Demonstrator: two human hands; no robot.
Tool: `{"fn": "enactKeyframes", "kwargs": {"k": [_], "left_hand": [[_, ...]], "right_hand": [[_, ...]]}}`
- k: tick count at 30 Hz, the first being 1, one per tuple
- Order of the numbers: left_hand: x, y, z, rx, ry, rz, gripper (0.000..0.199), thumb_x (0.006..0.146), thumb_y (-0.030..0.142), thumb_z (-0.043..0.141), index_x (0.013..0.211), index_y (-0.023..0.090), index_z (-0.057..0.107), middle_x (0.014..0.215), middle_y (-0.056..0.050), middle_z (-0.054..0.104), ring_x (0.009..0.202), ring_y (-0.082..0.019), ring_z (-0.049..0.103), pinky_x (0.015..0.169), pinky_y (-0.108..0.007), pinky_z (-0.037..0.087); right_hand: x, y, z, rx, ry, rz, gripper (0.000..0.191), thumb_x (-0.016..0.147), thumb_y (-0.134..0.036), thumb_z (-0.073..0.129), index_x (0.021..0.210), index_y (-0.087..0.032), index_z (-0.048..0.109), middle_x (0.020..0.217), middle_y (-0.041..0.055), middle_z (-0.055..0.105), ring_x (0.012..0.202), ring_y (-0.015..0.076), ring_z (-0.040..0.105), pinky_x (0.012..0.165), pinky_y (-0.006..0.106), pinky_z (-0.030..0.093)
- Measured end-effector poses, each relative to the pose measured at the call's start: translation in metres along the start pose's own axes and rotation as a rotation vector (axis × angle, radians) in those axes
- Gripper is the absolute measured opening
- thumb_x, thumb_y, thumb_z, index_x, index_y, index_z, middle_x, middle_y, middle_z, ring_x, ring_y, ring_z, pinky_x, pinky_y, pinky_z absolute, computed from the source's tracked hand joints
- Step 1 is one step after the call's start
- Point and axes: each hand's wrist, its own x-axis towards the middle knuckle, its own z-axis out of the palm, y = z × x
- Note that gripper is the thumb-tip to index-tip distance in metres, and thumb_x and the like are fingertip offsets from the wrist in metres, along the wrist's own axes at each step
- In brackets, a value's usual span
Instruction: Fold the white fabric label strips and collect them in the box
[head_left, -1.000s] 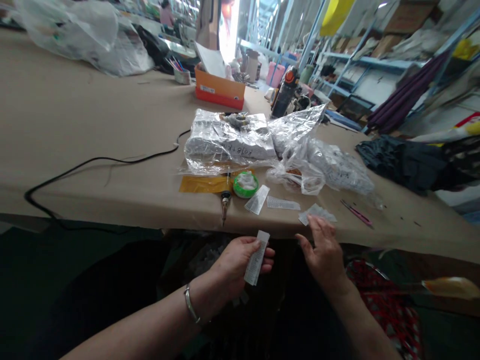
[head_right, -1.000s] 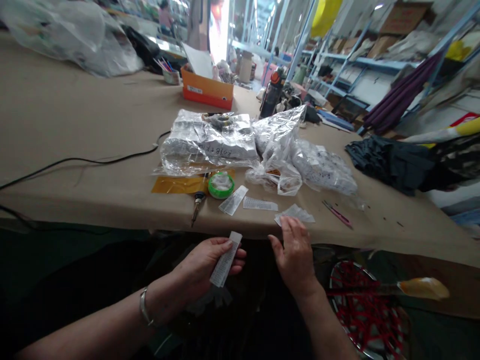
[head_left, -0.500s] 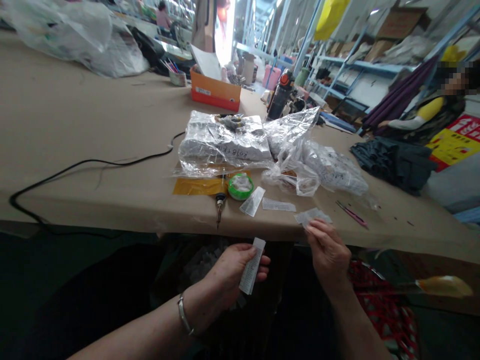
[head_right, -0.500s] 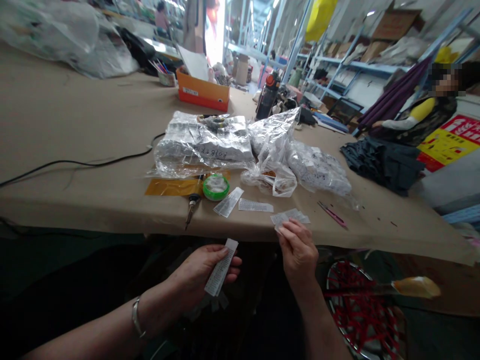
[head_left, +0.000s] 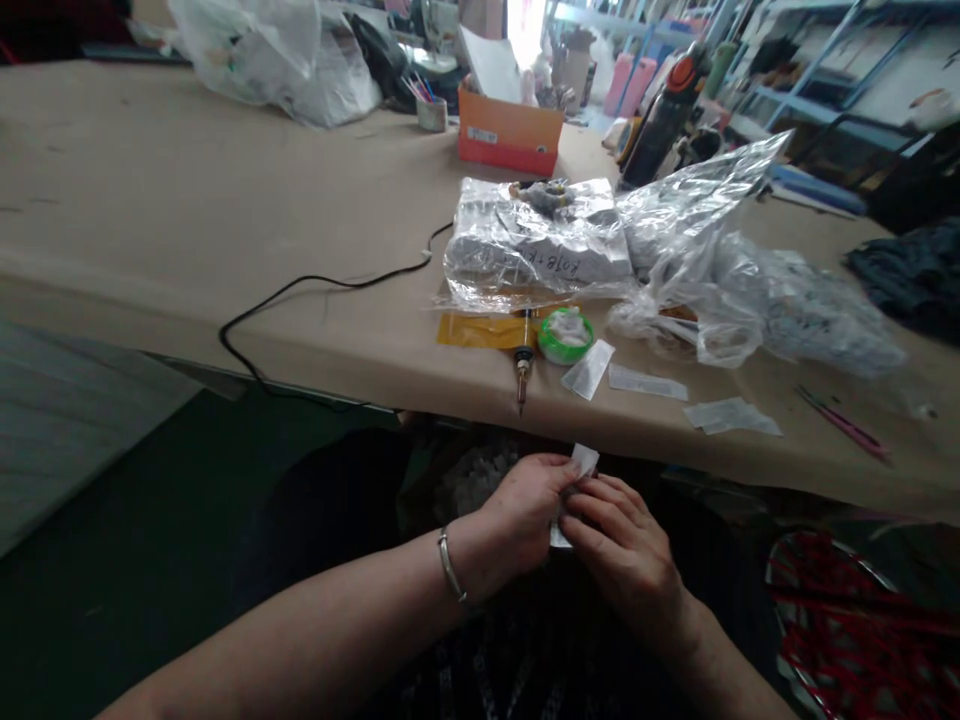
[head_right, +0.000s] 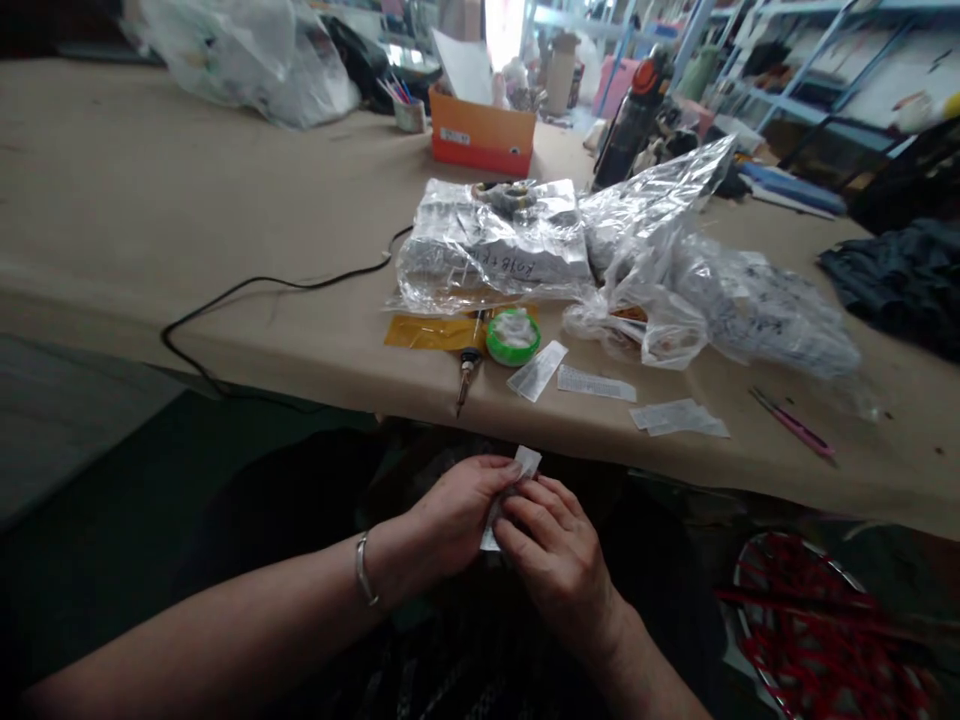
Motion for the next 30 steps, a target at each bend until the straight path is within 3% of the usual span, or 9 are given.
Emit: {"fn": "enactKeyframes", "kwargs": {"k": [8,11,14,17,18,20,23,26,30], "left_hand": [[0.002,-0.003,-0.003,-0.048,-0.027,0.048,0.030,0.063,0.033,0.077,0.065,0.010,0.058,0.060,-0.001,0.056,0.048,-0.006,0.051,0.043,-0.016,0.036],[0.000,-0.003,-0.006,-0.007,-0.021,0.049,0.028,0.063,0.031,0.077,0.067,0.009,0.059,0.061,-0.001,0.058,0.051,-0.007,0.052,0.046,-0.016,0.037],[-0.007,0.000,-0.012,0.068,-0.036,0.028,0.025,0.067,0.029,0.075,0.072,0.008,0.062,0.063,-0.003,0.060,0.050,-0.007,0.054,0.047,-0.017,0.040],[-0.019,0.004,-0.019,0.150,-0.102,-0.070,0.027,0.075,0.034,0.068,0.083,0.009,0.063,0.069,-0.006,0.064,0.049,-0.010,0.057,0.048,-0.021,0.045],[-0.023,0.005,-0.021,0.177,-0.134,-0.119,0.026,0.077,0.035,0.066,0.084,0.010,0.063,0.072,-0.007,0.065,0.050,-0.011,0.059,0.049,-0.022,0.047],[-0.032,0.006,-0.023,0.228,-0.201,-0.200,0.026,0.078,0.034,0.064,0.082,0.009,0.063,0.073,-0.009,0.066,0.049,-0.011,0.059,0.048,-0.021,0.047],[-0.042,0.004,-0.024,0.299,-0.258,-0.262,0.028,0.078,0.035,0.063,0.083,0.008,0.064,0.071,-0.009,0.065,0.046,-0.009,0.057,0.045,-0.018,0.045],[-0.047,0.000,-0.023,0.356,-0.255,-0.285,0.029,0.077,0.037,0.064,0.087,0.010,0.063,0.066,-0.008,0.065,0.043,-0.009,0.056,0.044,-0.018,0.043],[-0.047,-0.005,-0.024,0.398,-0.262,-0.287,0.034,0.077,0.043,0.063,0.071,0.009,0.061,0.060,-0.007,0.062,0.042,-0.008,0.054,0.044,-0.018,0.043]], "right_hand": [[0.003,0.000,0.002,-0.057,-0.047,0.001,0.019,0.085,-0.006,0.053,0.094,-0.017,0.066,0.099,0.0082,0.070,0.108,0.0221,0.061,0.097,0.044,0.046],[0.001,-0.001,0.004,-0.020,-0.066,-0.002,0.022,0.083,-0.007,0.055,0.101,-0.017,0.064,0.102,0.0079,0.070,0.108,0.0224,0.060,0.098,0.044,0.044],[-0.002,0.001,0.002,0.111,-0.006,0.153,0.033,0.080,-0.016,0.065,0.112,-0.019,0.060,0.108,0.0086,0.066,0.110,0.0238,0.057,0.097,0.043,0.044],[-0.002,0.008,-0.004,0.405,0.076,0.585,0.036,0.079,-0.027,0.068,0.114,-0.024,0.058,0.112,0.0075,0.063,0.108,0.0224,0.058,0.093,0.038,0.047],[0.000,0.011,-0.006,0.583,0.034,0.734,0.039,0.079,-0.030,0.068,0.116,-0.025,0.058,0.112,0.0068,0.063,0.105,0.0215,0.059,0.090,0.036,0.048],[0.002,0.015,-0.007,1.005,-0.184,0.929,0.050,0.074,-0.037,0.072,0.120,-0.025,0.057,0.105,0.0054,0.065,0.093,0.0195,0.063,0.081,0.032,0.050],[0.006,0.018,-0.003,1.419,-0.444,0.946,0.054,0.063,-0.035,0.080,0.113,-0.023,0.064,0.100,0.0032,0.065,0.084,0.0163,0.063,0.076,0.028,0.049],[0.009,0.018,0.004,1.582,-0.424,0.874,0.037,0.062,-0.032,0.081,0.096,-0.022,0.071,0.117,0.0055,0.060,0.103,0.0210,0.059,0.089,0.033,0.044],[0.013,0.019,0.008,1.660,-0.455,0.830,0.030,0.058,-0.028,0.083,0.086,-0.022,0.073,0.124,0.0057,0.057,0.114,0.0248,0.054,0.097,0.038,0.039]]}}
